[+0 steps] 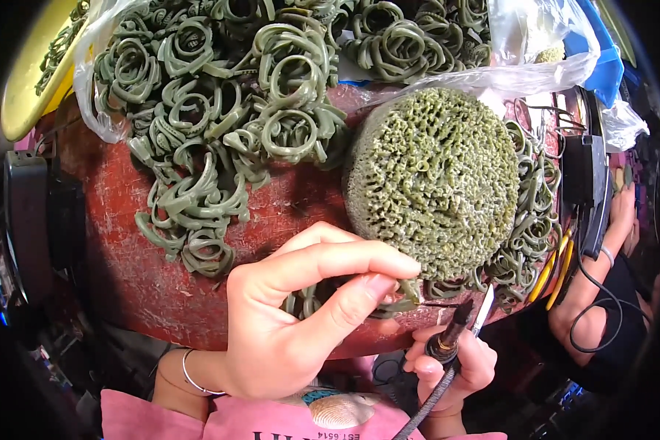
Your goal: Attaching wax ring patterns to a central sprue base using a heated pen tool.
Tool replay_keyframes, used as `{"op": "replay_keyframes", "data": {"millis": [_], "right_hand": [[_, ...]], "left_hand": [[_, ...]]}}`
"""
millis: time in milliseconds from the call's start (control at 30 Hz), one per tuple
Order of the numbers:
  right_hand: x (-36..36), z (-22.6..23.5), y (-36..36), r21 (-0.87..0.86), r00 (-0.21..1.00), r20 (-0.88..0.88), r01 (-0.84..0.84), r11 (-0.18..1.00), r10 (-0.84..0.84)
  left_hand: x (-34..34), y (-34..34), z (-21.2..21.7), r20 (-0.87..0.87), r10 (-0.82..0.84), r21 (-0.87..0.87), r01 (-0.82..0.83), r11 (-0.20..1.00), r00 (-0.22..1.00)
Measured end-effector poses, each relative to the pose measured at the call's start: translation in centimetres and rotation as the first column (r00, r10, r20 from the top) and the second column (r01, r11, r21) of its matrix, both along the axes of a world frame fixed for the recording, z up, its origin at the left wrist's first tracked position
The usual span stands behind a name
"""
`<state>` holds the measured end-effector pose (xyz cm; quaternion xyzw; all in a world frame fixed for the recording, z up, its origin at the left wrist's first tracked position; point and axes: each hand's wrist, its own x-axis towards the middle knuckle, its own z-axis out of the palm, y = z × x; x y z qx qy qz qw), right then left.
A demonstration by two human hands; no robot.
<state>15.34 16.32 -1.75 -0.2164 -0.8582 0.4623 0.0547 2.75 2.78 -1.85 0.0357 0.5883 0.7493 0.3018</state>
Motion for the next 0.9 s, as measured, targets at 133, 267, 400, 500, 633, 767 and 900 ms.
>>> {"op": "replay_keyframes", "data": {"millis": [133, 267, 400, 500, 633, 767, 900], "right_hand": [[-0.8, -0.2, -1.5, -0.077, 0.974, -0.132, 0.177, 0.981, -0.186], [-0.7, 0.1, -1.1, -0.061, 0.985, -0.103, 0.13, 0.99, -0.135], [-0.6, 0.1, -0.9, -0.062, 0.993, -0.037, 0.108, 0.992, -0.11], [-0.8, 0.2, -0.9, -0.039, 0.993, -0.043, 0.105, 0.994, -0.107], [-0.7, 0.1, -1.0, -0.044, 0.991, -0.058, 0.122, 0.992, -0.124], [-0.8, 0.2, -1.1, -0.051, 0.99, -0.037, 0.131, 0.99, -0.133], [-0.6, 0.5, -0.9, -0.093, 0.988, 0.003, 0.152, 0.984, -0.152]], "left_hand": [[0.0, 0.0, 0.1, 0.025, -0.002, -0.011, 0.003, 1.0, 1.0], [0.0, 0.0, 0.2, 0.0, 0.01, -0.018, -0.01, 1.0, 1.0], [-0.1, 0.0, -0.1, -0.068, 0.006, -0.017, -0.008, 1.0, 0.998], [0.0, 0.1, 0.0, -0.015, 0.03, -0.005, -0.03, 1.0, 0.999], [0.0, 0.0, 0.2, 0.018, 0.022, -0.005, -0.022, 1.0, 1.0], [-0.2, -0.2, -0.1, -0.055, -0.009, -0.012, 0.008, 1.0, 0.998], [-0.3, 0.0, 0.1, 0.009, -0.012, 0.007, 0.012, 1.0, 1.0]]}}
